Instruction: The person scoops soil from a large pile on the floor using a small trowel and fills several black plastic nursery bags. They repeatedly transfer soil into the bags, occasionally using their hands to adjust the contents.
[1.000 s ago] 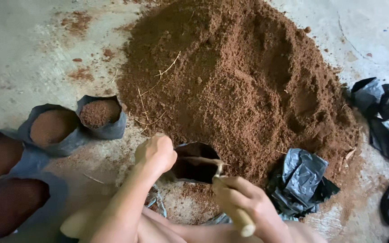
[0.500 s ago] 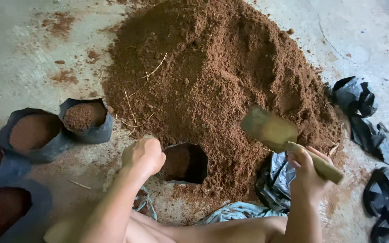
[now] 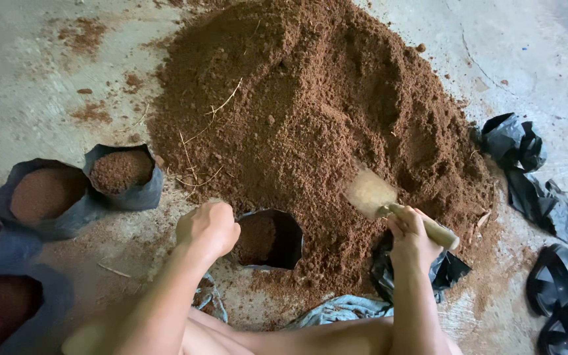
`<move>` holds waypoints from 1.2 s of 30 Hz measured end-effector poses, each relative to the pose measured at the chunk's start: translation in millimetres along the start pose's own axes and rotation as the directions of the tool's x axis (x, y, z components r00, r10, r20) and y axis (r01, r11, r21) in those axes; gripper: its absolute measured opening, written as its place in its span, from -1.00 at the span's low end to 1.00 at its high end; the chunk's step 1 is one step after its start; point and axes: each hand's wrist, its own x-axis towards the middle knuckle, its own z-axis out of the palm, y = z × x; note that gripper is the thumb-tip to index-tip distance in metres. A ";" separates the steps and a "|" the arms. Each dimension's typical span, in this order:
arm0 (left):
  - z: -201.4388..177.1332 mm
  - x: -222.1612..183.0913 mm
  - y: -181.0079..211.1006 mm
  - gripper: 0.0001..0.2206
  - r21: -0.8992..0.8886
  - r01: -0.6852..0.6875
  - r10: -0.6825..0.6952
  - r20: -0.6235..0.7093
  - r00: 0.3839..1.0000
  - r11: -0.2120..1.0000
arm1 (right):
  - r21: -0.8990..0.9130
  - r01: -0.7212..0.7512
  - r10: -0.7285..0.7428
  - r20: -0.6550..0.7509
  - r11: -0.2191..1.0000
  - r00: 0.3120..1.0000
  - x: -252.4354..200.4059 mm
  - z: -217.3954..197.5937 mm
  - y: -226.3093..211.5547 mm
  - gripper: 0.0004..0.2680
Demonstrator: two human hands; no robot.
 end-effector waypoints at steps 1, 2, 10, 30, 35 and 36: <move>1.7 3.3 -2.6 -0.62 -0.002 0.003 -0.003 -0.007 1.000 1.000 | 0.004 0.009 -0.009 -0.009 1.000 1.000 1.1 -1.4 1.1 -0.75; 3.6 6.5 -5.0 -0.63 -0.004 0.005 -0.005 -0.015 1.000 1.000 | 0.008 0.017 -0.017 -0.017 1.000 1.000 2.4 -2.8 2.0 -0.75; 5.5 6.4 -12.4 -0.71 -0.038 -0.050 0.047 -0.070 0.996 0.998 | 0.079 -0.204 0.209 -0.059 0.976 0.976 46.4 -28.3 33.2 -0.77; 17.7 52.2 -22.8 -0.74 0.497 -0.222 0.206 0.088 0.975 0.839 | -0.093 -0.209 0.225 0.245 0.974 0.943 -48.5 -40.7 -49.2 -0.89; 26.3 63.8 -28.4 -0.83 0.476 -0.240 0.258 0.027 0.966 0.846 | -0.260 -0.121 0.219 0.389 0.958 0.895 -108.1 -29.7 -69.5 -0.95; 24.2 62.1 -26.1 -0.83 0.475 -0.237 0.255 0.026 0.966 0.848 | -0.262 -0.123 0.221 0.391 0.957 0.893 -122.3 -19.8 -75.0 -0.95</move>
